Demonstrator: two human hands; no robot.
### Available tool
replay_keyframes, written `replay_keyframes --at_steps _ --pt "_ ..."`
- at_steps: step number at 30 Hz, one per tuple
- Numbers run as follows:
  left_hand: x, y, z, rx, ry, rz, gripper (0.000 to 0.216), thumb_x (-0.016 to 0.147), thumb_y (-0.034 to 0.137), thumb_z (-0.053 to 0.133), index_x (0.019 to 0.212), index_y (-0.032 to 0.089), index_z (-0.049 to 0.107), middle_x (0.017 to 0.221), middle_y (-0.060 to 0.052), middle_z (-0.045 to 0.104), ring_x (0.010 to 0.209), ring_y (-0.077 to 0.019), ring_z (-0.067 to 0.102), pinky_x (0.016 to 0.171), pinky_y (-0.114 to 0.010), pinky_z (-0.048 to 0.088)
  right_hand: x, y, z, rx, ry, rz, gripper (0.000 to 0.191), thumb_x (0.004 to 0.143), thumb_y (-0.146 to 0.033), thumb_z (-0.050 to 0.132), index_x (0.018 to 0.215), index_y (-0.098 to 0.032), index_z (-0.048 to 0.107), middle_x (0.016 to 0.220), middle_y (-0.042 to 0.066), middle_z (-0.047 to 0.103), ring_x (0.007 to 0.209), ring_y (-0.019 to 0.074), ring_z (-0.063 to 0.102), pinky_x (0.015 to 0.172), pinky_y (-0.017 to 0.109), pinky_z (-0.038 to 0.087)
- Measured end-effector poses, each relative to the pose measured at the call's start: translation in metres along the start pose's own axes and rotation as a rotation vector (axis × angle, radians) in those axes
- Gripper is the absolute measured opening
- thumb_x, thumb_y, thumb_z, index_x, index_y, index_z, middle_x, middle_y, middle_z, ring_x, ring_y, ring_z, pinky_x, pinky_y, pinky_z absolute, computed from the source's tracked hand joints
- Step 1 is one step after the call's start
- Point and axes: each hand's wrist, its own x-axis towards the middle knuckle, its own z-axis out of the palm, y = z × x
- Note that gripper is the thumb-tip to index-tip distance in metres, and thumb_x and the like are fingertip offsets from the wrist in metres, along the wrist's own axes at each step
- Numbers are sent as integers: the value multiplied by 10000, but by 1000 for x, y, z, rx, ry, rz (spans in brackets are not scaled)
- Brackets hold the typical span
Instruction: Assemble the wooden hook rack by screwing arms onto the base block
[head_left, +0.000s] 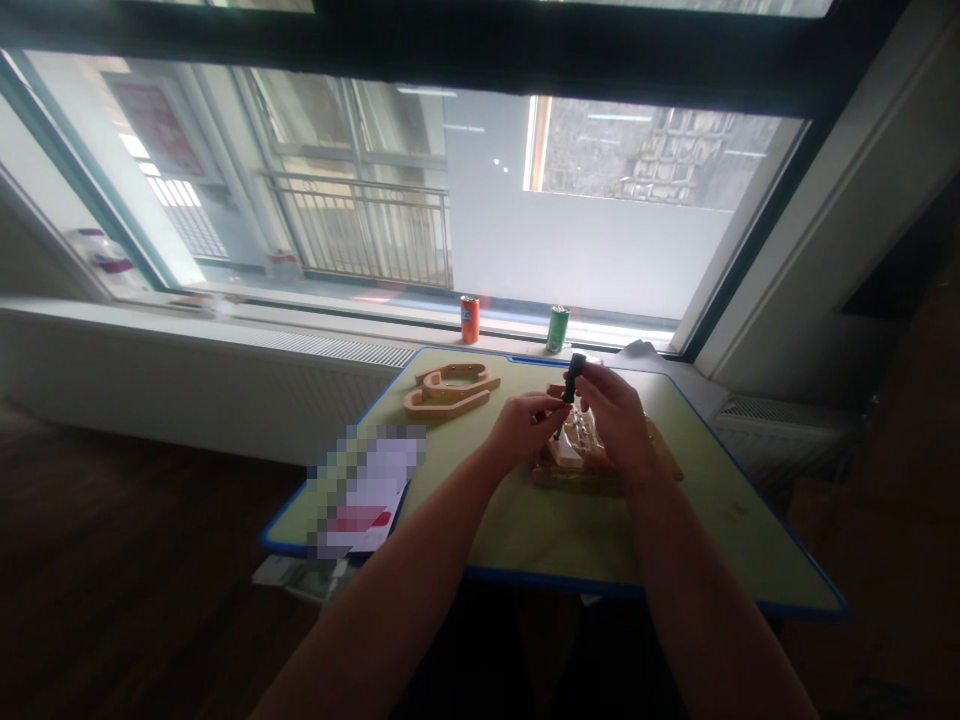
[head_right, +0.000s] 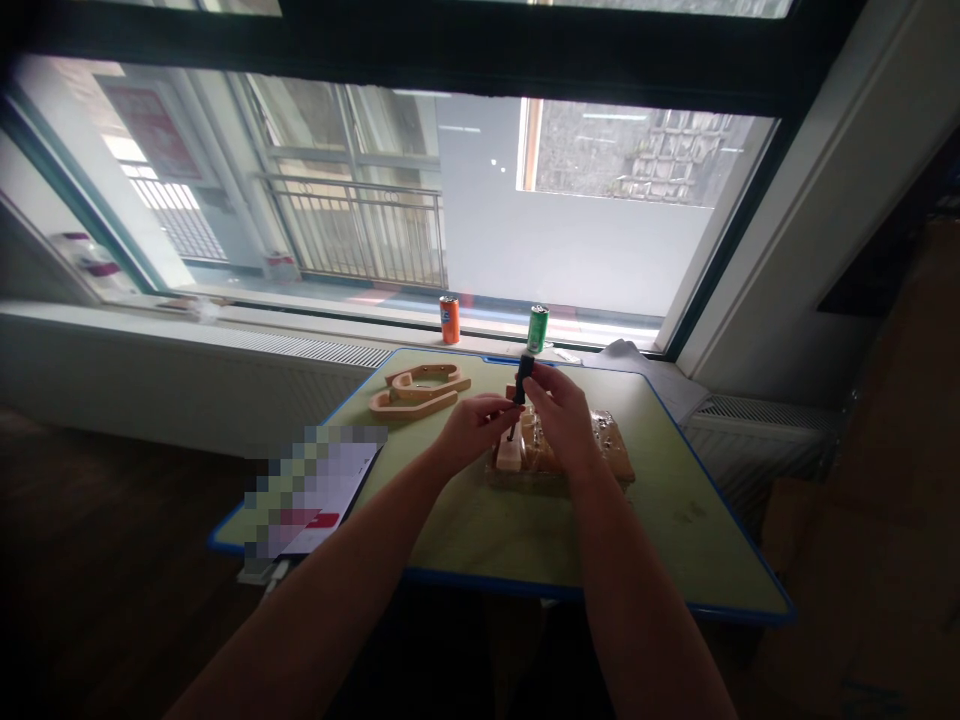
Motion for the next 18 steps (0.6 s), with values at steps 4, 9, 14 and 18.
replay_keyframes --at_steps 4,9,14,18 --pt "-1 2 -1 26 63 -70 306 721 434 628 780 138 678 627 6 596 521 -77 465 486 -198 356 0 2 1 5 7 0 254 692 -359 664 898 -217 617 808 13 640 705 153 578 613 302 469" --pt "0 3 -2 -30 -7 -16 268 796 375 558 820 143 689 723 -16 629 608 -95 524 548 -200 397 1 5 -1 26 17 1 227 706 -355 652 875 -218 586 824 0 602 700 129 549 594 266 448" --pt "-1 0 0 -89 -88 30 266 841 330 507 892 138 683 822 -48 662 725 -127 583 656 -223 440 2 4 -2 73 14 58 285 758 -348 587 1016 -227 597 916 17 626 618 97 513 526 244 404" --pt "-1 0 2 -20 -27 -5 276 787 382 574 886 146 679 766 -30 647 619 -101 531 572 -210 413 1 1 0 86 -4 92 271 727 -356 625 951 -204 621 833 15 646 592 103 523 531 257 405"
